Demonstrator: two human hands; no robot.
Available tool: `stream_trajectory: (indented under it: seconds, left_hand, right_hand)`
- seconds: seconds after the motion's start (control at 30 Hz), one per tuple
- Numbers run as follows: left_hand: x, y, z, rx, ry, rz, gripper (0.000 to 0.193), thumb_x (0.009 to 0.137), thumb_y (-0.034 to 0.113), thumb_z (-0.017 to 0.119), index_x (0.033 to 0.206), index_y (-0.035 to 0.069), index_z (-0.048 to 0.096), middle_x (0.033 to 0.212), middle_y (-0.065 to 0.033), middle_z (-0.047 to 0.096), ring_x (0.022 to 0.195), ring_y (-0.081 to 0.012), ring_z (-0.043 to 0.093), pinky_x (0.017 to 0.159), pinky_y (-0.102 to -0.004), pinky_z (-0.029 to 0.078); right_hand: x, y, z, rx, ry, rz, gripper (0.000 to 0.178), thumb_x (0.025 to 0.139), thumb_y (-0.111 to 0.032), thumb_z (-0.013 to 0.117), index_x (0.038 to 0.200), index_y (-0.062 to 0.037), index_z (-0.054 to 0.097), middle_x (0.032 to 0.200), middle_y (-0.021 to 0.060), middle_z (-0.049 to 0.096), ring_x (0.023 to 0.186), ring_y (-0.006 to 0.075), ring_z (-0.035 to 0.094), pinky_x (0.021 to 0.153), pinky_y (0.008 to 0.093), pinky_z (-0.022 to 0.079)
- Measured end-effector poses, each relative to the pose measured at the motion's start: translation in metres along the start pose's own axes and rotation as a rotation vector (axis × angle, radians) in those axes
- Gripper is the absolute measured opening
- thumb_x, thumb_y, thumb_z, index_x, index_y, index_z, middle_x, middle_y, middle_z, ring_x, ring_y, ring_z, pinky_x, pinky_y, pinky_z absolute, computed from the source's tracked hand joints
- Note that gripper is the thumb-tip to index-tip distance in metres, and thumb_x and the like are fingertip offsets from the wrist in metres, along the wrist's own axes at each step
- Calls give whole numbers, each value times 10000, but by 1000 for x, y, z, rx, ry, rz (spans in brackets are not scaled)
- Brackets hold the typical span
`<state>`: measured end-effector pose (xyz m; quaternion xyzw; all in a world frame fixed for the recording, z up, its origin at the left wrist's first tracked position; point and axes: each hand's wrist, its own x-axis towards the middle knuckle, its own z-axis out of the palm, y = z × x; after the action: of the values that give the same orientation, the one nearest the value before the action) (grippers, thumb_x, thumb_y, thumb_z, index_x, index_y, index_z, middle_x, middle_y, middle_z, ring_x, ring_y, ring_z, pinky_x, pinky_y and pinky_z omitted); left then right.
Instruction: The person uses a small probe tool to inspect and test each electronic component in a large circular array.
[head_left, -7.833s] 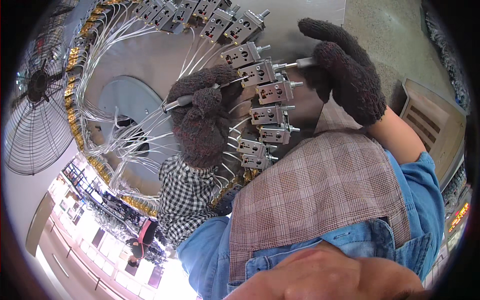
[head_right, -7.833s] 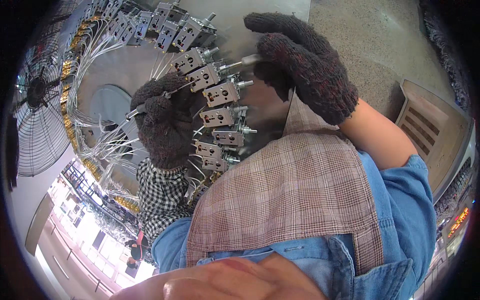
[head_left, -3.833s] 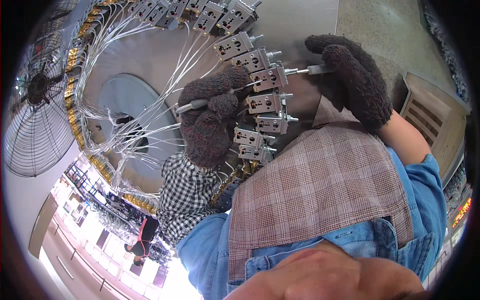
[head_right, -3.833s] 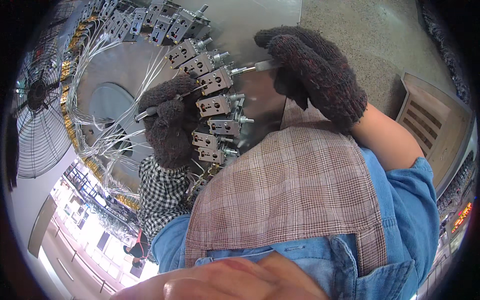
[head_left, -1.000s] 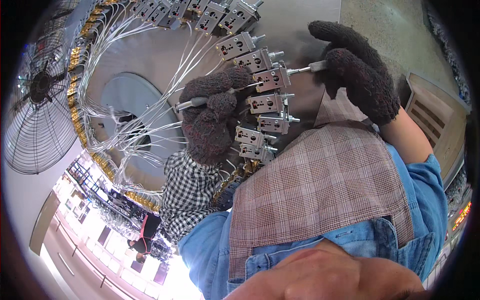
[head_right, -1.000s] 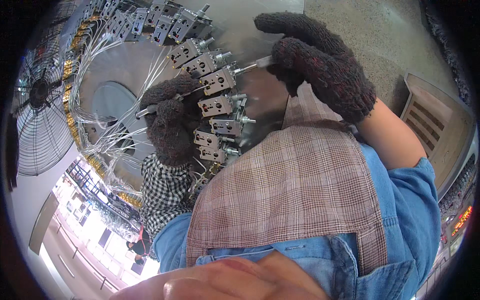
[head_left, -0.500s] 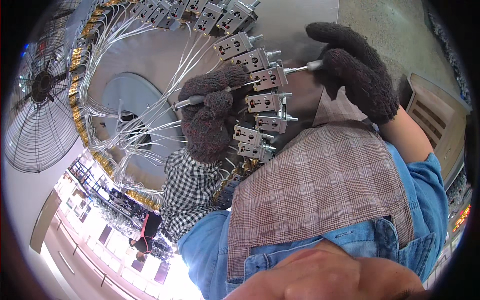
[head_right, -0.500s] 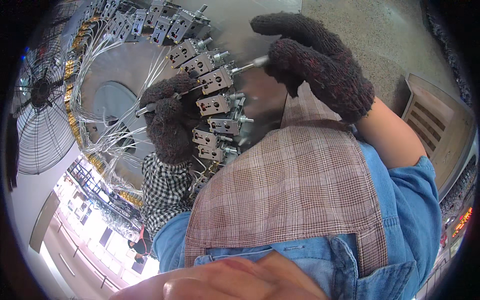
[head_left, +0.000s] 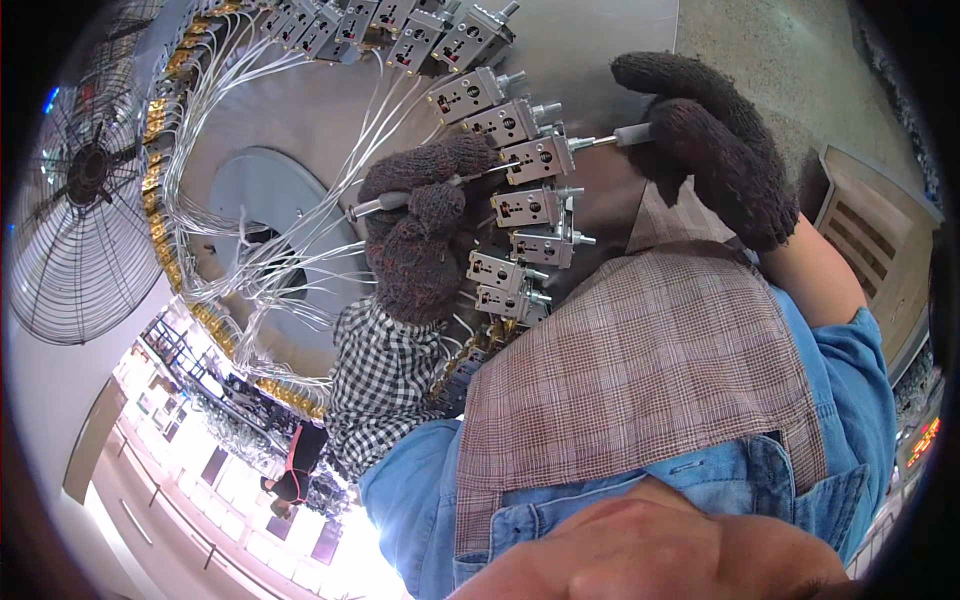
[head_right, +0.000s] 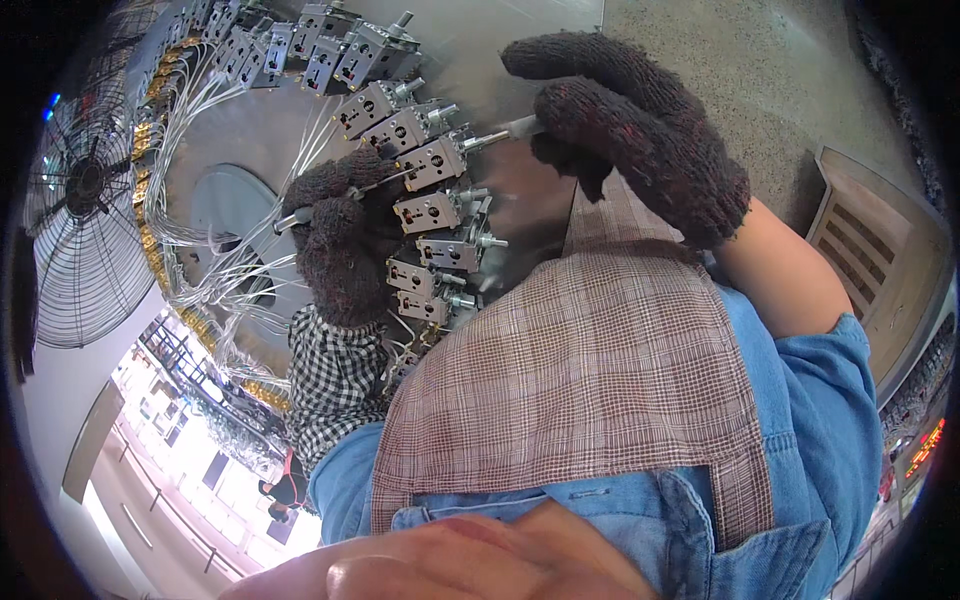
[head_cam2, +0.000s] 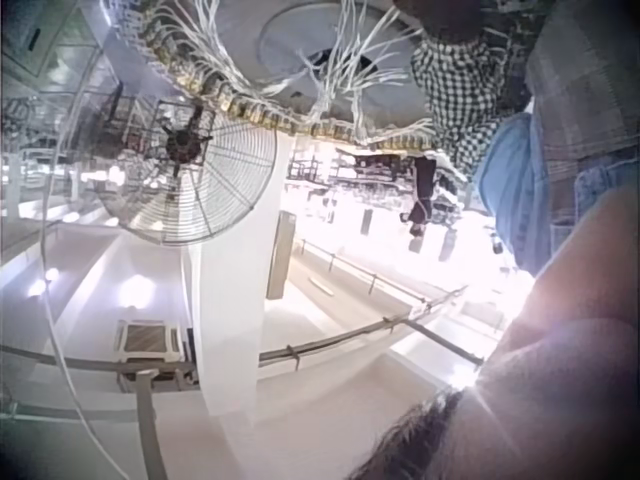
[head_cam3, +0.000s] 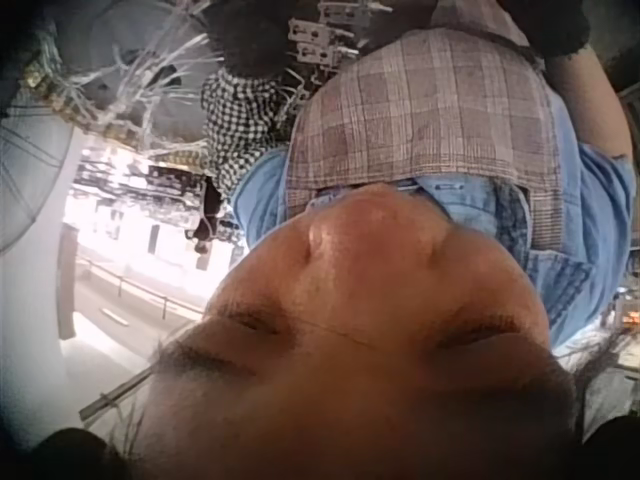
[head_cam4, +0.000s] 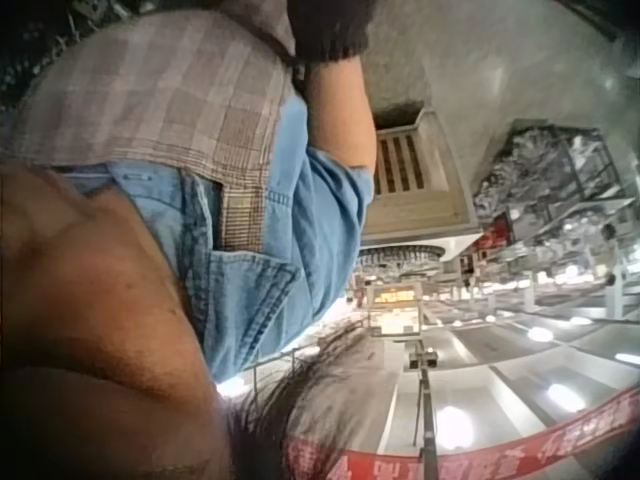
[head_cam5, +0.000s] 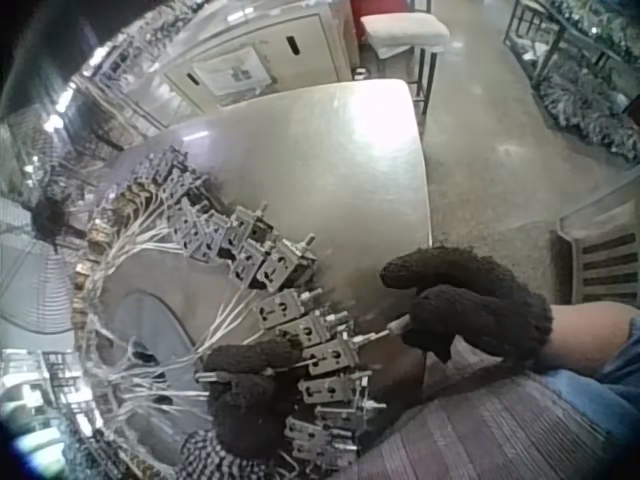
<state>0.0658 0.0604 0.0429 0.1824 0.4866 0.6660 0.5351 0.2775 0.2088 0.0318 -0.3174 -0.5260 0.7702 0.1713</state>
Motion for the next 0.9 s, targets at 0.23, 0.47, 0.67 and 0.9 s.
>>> stream_trajectory:
  seconds: [0.23, 0.47, 0.67, 0.9]
  left_hand:
    - [4, 3, -5, -7, -41, -51, 284, 813, 122, 609, 1052, -5, 523, 1036, -193, 586, 953, -298, 598, 736, -384, 553]
    - [2, -2, -5, -109, -26, 29, 270, 814, 112, 606, 1030, -2, 490, 1024, -179, 582, 947, -303, 597, 762, -397, 546]
    - [8, 5, -12, -65, -32, -35, 270, 819, 133, 607, 1029, 12, 487, 1012, -172, 583, 943, -276, 601, 729, -362, 558]
    - [26, 13, -9, -49, 15, -30, 265, 842, 181, 578, 1033, 16, 497, 997, -158, 590, 904, -265, 616, 645, -326, 579]
  right_hand:
    - [5, 5, 4, 31, 6, -101, 374, 867, -224, 542, 1210, -80, 507, 836, 82, 604, 700, 135, 589, 593, 268, 496]
    - [5, 9, 5, 300, 1, 22, 449, 838, -191, 558, 1248, -38, 452, 858, 84, 596, 697, 145, 579, 615, 273, 497]
    - [22, 7, 38, 644, -104, 64, 496, 847, -199, 547, 1287, -30, 392, 935, 88, 584, 745, 147, 569, 639, 250, 489]
    - [54, 2, 29, 648, -126, 128, 470, 855, -222, 542, 1275, -56, 413, 947, 92, 601, 761, 128, 575, 587, 204, 460]
